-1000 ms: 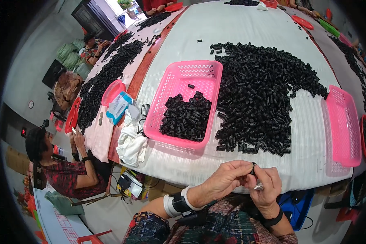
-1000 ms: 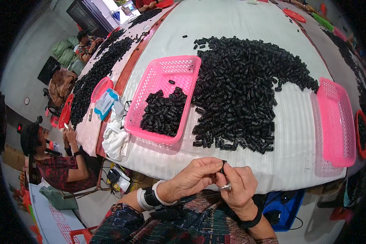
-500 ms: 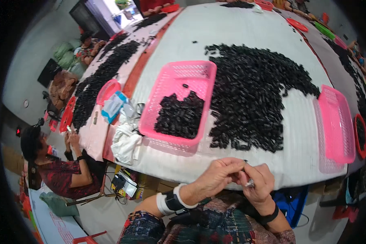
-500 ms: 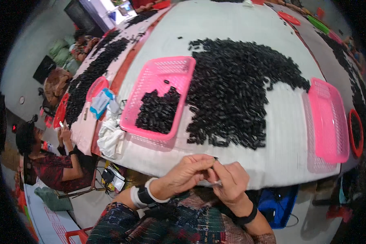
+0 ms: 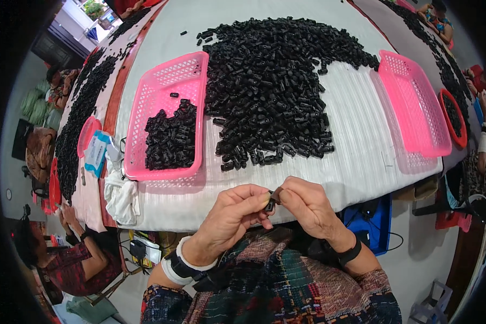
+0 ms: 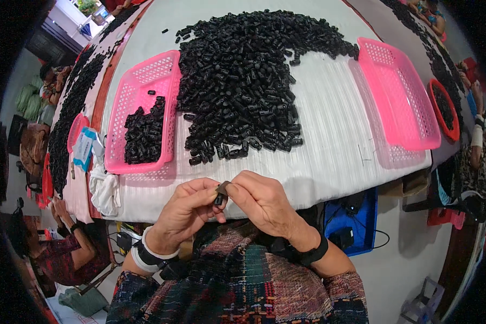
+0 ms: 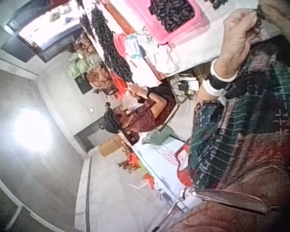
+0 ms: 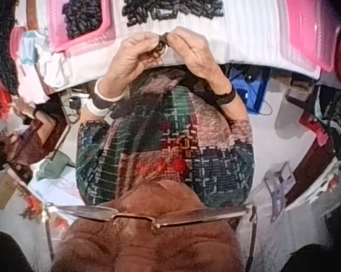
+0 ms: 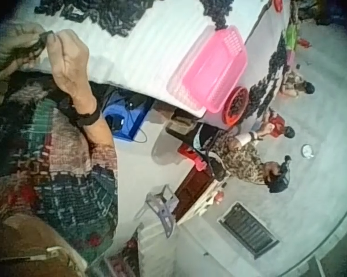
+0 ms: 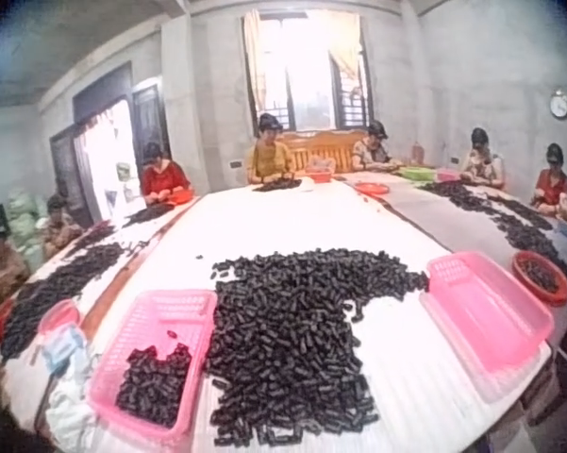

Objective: Assembling or sorting small black plastic shoe components at a workshop table.

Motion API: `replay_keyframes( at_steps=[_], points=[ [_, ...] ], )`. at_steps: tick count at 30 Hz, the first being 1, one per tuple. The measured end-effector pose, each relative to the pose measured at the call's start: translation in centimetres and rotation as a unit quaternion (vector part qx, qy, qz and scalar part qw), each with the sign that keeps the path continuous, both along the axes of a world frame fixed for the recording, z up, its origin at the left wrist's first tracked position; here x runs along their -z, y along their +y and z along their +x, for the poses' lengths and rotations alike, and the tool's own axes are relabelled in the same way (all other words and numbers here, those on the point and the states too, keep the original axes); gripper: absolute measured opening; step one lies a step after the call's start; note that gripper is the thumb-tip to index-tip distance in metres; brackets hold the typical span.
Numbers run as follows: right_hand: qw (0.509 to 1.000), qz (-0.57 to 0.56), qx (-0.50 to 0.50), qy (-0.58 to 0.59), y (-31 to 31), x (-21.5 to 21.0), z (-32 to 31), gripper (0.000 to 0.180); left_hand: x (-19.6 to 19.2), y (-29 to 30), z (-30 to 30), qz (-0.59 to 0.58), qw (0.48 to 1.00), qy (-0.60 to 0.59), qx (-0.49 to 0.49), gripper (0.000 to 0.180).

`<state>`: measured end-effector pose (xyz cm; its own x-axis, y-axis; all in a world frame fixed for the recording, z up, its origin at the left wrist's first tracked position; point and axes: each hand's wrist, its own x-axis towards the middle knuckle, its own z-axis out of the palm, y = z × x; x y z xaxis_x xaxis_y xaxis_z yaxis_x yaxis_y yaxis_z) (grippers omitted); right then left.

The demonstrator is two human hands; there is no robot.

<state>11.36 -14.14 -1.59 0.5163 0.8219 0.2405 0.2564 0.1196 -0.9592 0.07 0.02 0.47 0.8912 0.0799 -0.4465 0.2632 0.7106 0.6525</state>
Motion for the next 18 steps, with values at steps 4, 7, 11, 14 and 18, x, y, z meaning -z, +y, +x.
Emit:
replay_keyframes(
  at_steps=[4,7,11,14,18],
  points=[
    [1.0,-0.013,-0.007,-0.021,0.0,0.2,0.1,0.02,0.2,0.0,0.1,0.006,1.0,0.01,-0.002,0.015],
    [0.999,-0.018,-0.002,-0.035,0.0,0.4,0.2,0.02,0.4,0.1,0.1,0.002,1.0,0.009,0.0,0.015],
    [0.999,-0.028,0.003,-0.044,0.1,0.7,0.2,0.02,0.5,0.1,0.2,0.013,1.0,0.015,-0.003,0.015],
    [0.998,-0.027,0.009,-0.063,0.3,0.8,0.2,0.02,0.4,0.2,0.2,0.025,1.0,0.017,-0.002,0.015],
    [0.996,-0.037,0.009,-0.085,0.2,1.1,0.3,0.021,0.7,0.4,0.3,0.026,0.999,0.024,0.001,0.015]
  ],
)
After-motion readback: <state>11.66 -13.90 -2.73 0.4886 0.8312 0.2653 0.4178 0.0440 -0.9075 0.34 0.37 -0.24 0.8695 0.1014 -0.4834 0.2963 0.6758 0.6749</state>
